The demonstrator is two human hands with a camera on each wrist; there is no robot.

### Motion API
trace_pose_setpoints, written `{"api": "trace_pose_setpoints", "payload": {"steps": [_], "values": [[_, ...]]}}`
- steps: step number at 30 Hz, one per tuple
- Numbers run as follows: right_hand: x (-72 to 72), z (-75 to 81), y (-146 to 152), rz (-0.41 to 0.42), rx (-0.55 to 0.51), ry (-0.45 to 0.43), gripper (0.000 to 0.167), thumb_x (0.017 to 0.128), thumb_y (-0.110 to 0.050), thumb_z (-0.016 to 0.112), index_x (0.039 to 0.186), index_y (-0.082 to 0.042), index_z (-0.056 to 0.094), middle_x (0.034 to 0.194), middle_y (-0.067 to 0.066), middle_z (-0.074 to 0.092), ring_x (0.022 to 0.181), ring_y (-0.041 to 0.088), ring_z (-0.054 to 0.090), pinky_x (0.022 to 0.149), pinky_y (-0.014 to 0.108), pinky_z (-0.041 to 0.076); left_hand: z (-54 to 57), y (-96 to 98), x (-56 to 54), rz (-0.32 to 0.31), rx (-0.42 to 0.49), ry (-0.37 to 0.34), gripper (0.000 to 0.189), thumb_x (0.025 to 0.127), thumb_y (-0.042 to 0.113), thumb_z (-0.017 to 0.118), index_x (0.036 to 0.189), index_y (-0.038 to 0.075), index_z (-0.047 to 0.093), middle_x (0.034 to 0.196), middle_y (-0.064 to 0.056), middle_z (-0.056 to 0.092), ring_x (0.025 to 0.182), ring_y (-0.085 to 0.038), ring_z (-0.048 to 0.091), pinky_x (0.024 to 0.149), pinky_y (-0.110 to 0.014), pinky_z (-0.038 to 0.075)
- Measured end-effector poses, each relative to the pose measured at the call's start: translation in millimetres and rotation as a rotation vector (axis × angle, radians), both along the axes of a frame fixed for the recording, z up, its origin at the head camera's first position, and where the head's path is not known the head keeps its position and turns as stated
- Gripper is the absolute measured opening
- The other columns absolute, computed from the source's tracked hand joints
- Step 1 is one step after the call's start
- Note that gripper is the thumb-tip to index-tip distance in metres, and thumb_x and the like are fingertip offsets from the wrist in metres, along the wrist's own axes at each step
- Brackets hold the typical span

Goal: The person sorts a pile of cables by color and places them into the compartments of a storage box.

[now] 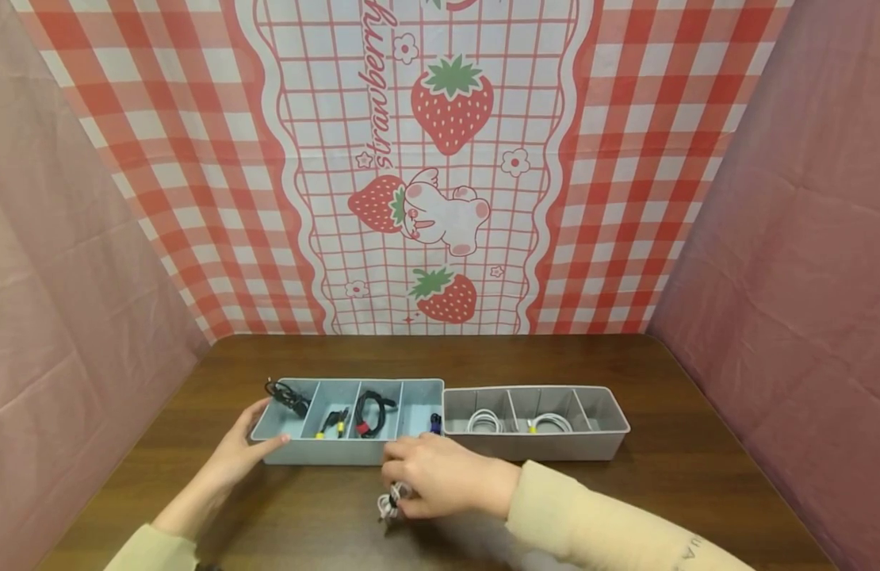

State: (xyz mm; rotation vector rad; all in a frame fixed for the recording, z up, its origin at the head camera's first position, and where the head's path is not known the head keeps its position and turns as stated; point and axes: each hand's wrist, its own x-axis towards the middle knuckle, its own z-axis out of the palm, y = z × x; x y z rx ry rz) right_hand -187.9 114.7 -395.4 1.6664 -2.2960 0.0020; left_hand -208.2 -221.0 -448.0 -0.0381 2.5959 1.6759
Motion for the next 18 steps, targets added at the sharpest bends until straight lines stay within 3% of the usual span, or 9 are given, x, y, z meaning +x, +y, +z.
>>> {"api": "trace_pose_setpoints", "payload": {"steps": [18], "values": [[0.0,26.3,23.1,-0.023,-0.04,0.041,0.021,0.072,-0.033,0.072,0.086,-0.024,0.059,0.089,-0.01,0.051,0.084,0.007,0.051,0.067,0.027,0.043,-1.2,-0.2,-0.5,0.001,-0.003,-0.001,0.081,0.086,0.024,0.069,0.148,0.007,0.019,0.149,-0.028,0.024,0.135,-0.043,0.024,0.106,-0.056,0.026]]}}
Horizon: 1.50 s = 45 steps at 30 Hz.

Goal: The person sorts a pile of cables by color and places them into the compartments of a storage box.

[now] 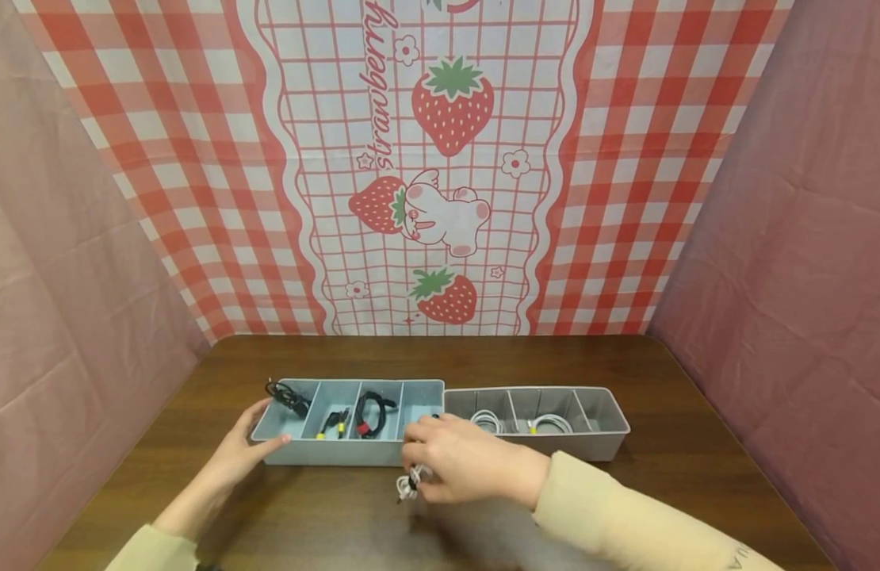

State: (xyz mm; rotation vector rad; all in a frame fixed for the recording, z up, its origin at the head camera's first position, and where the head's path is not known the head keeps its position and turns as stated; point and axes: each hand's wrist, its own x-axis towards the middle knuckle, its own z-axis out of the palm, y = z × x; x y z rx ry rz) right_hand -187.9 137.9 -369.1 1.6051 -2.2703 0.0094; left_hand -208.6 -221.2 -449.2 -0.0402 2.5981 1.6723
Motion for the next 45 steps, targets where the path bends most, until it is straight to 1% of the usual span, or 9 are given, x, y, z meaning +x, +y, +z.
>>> {"api": "trace_pose_setpoints", "payload": {"steps": [9,12,17,24,32,35,40,45], "values": [[-1.9,11.1,10.1,0.005,-0.024,0.012,0.021,0.073,-0.031,0.072,0.087,-0.024,0.058,0.09,-0.01,0.05,0.085,0.007,0.049,0.068,0.027,0.043,-0.8,0.5,-0.4,0.011,0.001,0.011,0.079,0.086,0.022,0.069,0.147,0.008,0.021,0.147,-0.027,0.028,0.133,-0.041,0.029,0.104,-0.053,0.029],[-2.0,15.2,13.0,0.006,-0.028,0.022,0.021,0.073,-0.031,0.072,0.085,-0.024,0.057,0.09,-0.01,0.05,0.086,0.007,0.049,0.067,0.027,0.043,-0.9,0.8,-0.5,0.007,-0.006,0.01,0.08,0.086,0.023,0.069,0.148,0.007,0.02,0.147,-0.027,0.027,0.133,-0.042,0.028,0.104,-0.054,0.03],[-1.1,24.0,18.2,-0.008,-0.024,0.02,0.021,0.074,-0.032,0.072,0.086,-0.024,0.057,0.092,-0.01,0.051,0.086,0.007,0.048,0.069,0.028,0.045,-1.4,0.8,-1.0,-0.003,-0.011,0.009,0.08,0.087,0.023,0.069,0.148,0.007,0.019,0.147,-0.028,0.026,0.134,-0.045,0.026,0.103,-0.056,0.029],[-0.3,35.0,24.9,-0.022,-0.027,0.019,0.022,0.074,-0.031,0.072,0.088,-0.022,0.059,0.091,-0.009,0.051,0.085,0.009,0.049,0.071,0.031,0.045,-0.3,0.1,0.5,0.006,-0.001,0.013,0.079,0.086,0.022,0.069,0.147,0.008,0.021,0.148,-0.027,0.026,0.135,-0.043,0.025,0.106,-0.056,0.026],[1.0,46.1,34.3,-0.025,-0.032,0.021,0.022,0.074,-0.03,0.073,0.091,-0.022,0.06,0.097,-0.008,0.054,0.088,0.008,0.049,0.068,0.027,0.043,-0.4,0.0,0.7,0.008,0.004,0.013,0.079,0.086,0.023,0.069,0.147,0.009,0.021,0.148,-0.027,0.026,0.135,-0.042,0.026,0.106,-0.056,0.026],[0.6,49.8,38.1,-0.021,-0.047,0.026,0.023,0.074,-0.029,0.073,0.091,-0.021,0.06,0.097,-0.008,0.054,0.087,0.008,0.049,0.068,0.027,0.043,-1.0,-0.3,0.3,0.005,0.008,0.01,0.08,0.086,0.023,0.069,0.148,0.009,0.02,0.148,-0.027,0.025,0.135,-0.042,0.025,0.106,-0.057,0.026],[0.4,55.2,44.4,-0.025,-0.06,0.012,0.023,0.074,-0.027,0.073,0.092,-0.021,0.059,0.096,-0.01,0.053,0.085,0.007,0.048,0.069,0.027,0.043,-2.4,-1.0,-0.9,0.005,0.01,0.004,0.081,0.086,0.022,0.069,0.148,0.008,0.019,0.149,-0.027,0.023,0.136,-0.043,0.023,0.107,-0.058,0.023],[-0.1,59.3,51.6,-0.028,-0.073,0.014,0.024,0.073,-0.026,0.072,0.093,-0.022,0.059,0.095,-0.01,0.052,0.086,0.007,0.048,0.07,0.028,0.043,-1.4,-0.1,-0.9,0.007,0.003,0.007,0.08,0.086,0.023,0.069,0.148,0.008,0.02,0.148,-0.027,0.025,0.135,-0.043,0.025,0.106,-0.057,0.026]]}}
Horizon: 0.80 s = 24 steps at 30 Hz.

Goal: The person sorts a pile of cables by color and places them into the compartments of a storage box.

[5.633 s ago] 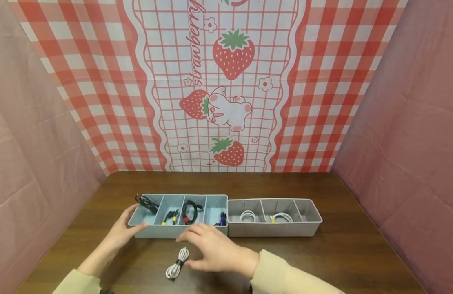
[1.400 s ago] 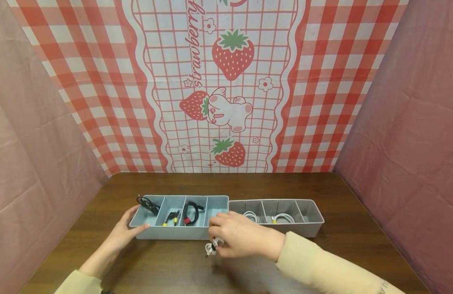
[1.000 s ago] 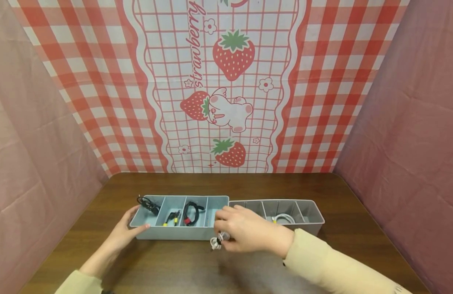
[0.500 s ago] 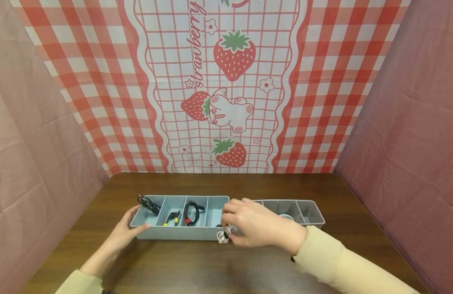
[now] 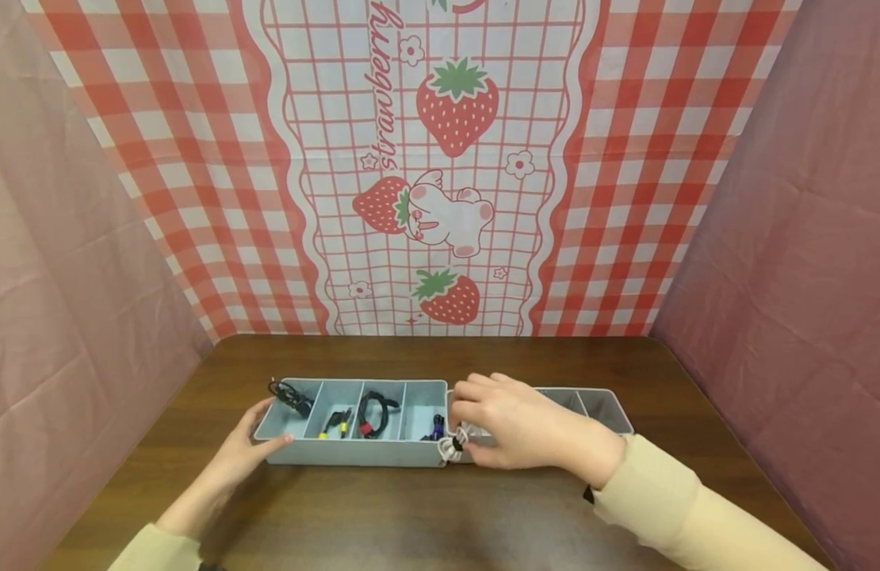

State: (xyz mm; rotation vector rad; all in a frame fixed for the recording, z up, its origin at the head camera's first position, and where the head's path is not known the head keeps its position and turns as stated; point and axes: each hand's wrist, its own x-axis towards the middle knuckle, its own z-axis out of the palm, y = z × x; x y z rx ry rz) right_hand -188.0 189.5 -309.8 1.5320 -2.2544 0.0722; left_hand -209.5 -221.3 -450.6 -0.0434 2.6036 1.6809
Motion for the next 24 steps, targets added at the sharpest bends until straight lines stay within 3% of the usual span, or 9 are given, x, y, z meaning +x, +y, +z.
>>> {"api": "trace_pose_setpoints", "payload": {"steps": [11,24], "values": [[-1.4,6.3,20.4,-0.007,-0.059,-0.034,0.024,0.073,-0.021,0.072,0.093,-0.022,0.06,0.099,-0.012,0.054,0.088,0.007,0.05,0.073,0.029,0.045,2.1,0.8,1.7,0.007,0.011,0.002,0.079,0.086,0.022,0.07,0.147,0.009,0.021,0.149,-0.026,0.026,0.136,-0.041,0.025,0.107,-0.056,0.025],[-4.6,11.3,47.6,-0.043,-0.106,-0.015,0.027,0.07,-0.019,0.072,0.093,-0.027,0.061,0.1,-0.015,0.055,0.089,0.004,0.051,0.073,0.026,0.044,1.4,0.0,0.2,0.002,0.009,-0.001,0.08,0.086,0.022,0.069,0.148,0.01,0.02,0.149,-0.027,0.024,0.136,-0.043,0.024,0.106,-0.057,0.025]]}}
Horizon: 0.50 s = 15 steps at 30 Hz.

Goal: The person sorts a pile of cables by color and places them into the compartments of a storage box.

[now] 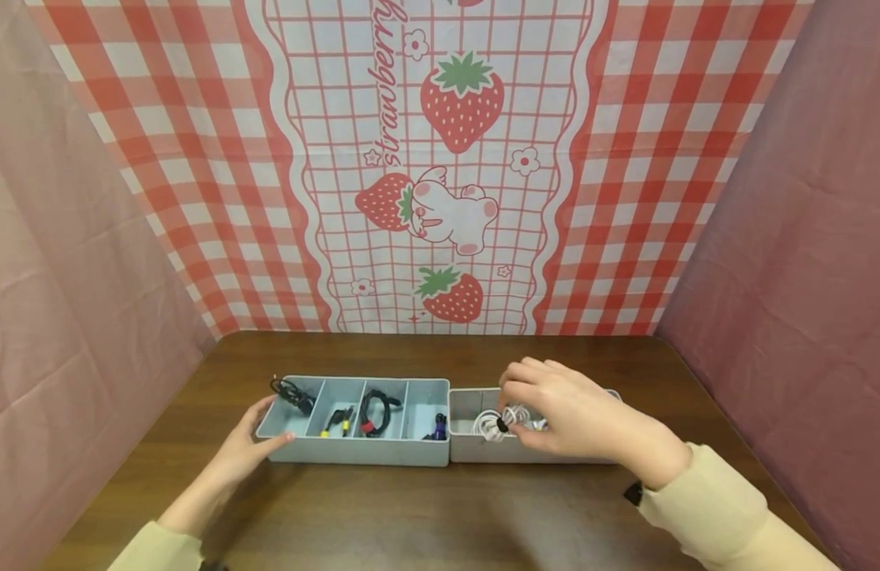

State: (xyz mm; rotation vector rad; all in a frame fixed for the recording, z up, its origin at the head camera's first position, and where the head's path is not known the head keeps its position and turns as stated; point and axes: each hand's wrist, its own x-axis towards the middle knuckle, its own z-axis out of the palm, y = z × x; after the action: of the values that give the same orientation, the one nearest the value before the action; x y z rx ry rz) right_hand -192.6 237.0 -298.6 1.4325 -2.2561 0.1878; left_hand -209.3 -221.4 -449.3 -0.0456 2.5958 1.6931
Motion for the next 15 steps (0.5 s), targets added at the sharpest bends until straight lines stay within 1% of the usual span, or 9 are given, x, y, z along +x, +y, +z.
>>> {"api": "trace_pose_setpoints", "payload": {"steps": [5,10,15], "values": [[-1.4,2.7,10.1,-0.033,0.0,0.012,0.026,0.069,-0.02,0.071,0.092,-0.026,0.063,0.1,-0.014,0.056,0.092,0.002,0.052,0.077,0.023,0.042,0.1,0.1,-0.3,0.004,-0.003,0.005,0.079,0.086,0.022,0.07,0.147,0.01,0.021,0.149,-0.027,0.024,0.137,-0.042,0.023,0.108,-0.057,0.023],[-2.5,4.9,19.1,-0.033,-0.017,0.01,0.028,0.069,-0.019,0.072,0.094,-0.028,0.062,0.101,-0.015,0.056,0.093,0.001,0.052,0.078,0.02,0.04,0.8,0.5,-0.2,0.005,0.007,0.008,0.079,0.085,0.021,0.07,0.147,0.009,0.022,0.149,-0.027,0.024,0.137,-0.042,0.023,0.108,-0.057,0.022],[-3.5,6.1,27.6,-0.043,-0.03,0.007,0.021,0.073,-0.023,0.069,0.093,-0.026,0.063,0.101,-0.013,0.057,0.094,0.001,0.052,0.078,0.019,0.04,0.8,0.6,-0.4,0.007,0.008,0.007,0.079,0.085,0.021,0.07,0.147,0.009,0.022,0.149,-0.026,0.025,0.136,-0.041,0.024,0.108,-0.056,0.023]]}}
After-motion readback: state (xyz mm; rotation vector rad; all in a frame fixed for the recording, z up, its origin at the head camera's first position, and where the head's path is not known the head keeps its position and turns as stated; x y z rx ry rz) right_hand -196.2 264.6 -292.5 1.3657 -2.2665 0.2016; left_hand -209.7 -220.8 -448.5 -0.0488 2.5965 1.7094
